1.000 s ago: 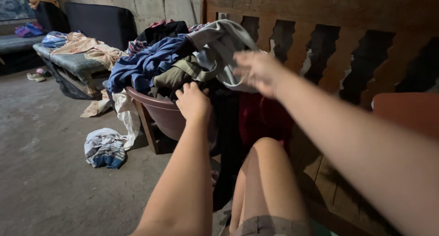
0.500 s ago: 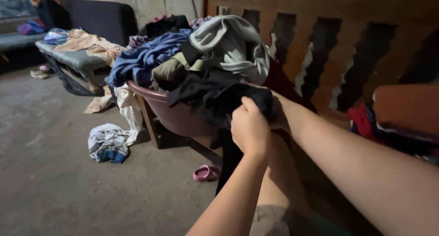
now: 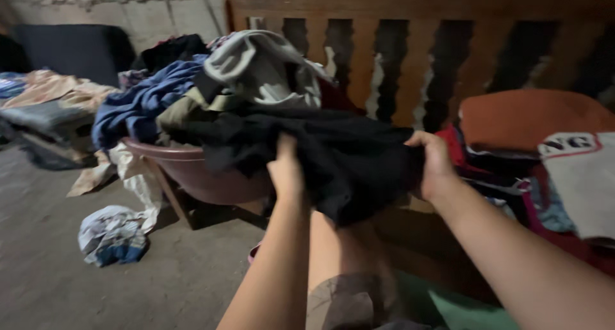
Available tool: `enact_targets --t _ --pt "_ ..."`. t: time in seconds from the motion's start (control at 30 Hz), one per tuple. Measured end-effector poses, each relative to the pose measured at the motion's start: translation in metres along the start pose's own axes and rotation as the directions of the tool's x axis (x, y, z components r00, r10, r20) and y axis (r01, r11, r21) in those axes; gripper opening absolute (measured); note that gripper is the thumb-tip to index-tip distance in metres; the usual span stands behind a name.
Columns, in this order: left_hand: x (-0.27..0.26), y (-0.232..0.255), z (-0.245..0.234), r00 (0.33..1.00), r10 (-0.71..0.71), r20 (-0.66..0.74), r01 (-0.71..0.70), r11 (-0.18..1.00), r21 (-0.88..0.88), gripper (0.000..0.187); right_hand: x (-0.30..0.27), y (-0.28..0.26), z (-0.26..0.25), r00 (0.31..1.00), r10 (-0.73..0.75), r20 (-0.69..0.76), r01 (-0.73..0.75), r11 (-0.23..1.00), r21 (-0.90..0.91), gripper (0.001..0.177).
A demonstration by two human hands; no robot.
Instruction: The person picks up clothes from a pile, lays them on a wooden bench, and folds them by hand, including a purple garment, an orange shirt, a white t-shirt, and black shorts, stacking each item on a separate pile.
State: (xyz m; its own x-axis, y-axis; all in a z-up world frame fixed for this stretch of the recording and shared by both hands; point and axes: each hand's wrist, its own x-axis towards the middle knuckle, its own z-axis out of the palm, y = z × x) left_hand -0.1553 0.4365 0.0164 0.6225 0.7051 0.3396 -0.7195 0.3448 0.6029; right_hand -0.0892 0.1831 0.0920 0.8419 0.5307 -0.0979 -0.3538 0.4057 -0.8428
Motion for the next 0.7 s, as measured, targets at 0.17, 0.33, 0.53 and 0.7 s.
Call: enact_targets --t 0.17,0.33,0.53,0.7 --pt "-0.073 -0.119 0.082 0.959 -0.15 0.239 -0.074 0.683 0.727 0.034 -0.064 -0.028 -0.072 0.905 0.101 -0.413 -0.101 0.995 0.023 0.035" --pt "-0.13 -0.15 0.127 0.913 -0.355 0.202 -0.048 0.399 0.916 0.042 -0.09 -0.037 -0.12 0.884 0.057 -0.463 -0.207 0.937 -0.281 0.051" --pt "-0.102 -0.103 0.137 0.818 -0.453 0.355 0.149 0.762 0.631 0.033 -0.081 -0.033 -0.065 0.972 0.019 -0.235 -0.177 0.719 -0.673 0.071" --pt "-0.092 -0.041 0.152 0.731 -0.575 0.367 0.339 0.773 0.537 0.027 -0.062 -0.045 -0.059 0.95 -0.116 -0.29 -0.164 0.605 -0.779 0.054"
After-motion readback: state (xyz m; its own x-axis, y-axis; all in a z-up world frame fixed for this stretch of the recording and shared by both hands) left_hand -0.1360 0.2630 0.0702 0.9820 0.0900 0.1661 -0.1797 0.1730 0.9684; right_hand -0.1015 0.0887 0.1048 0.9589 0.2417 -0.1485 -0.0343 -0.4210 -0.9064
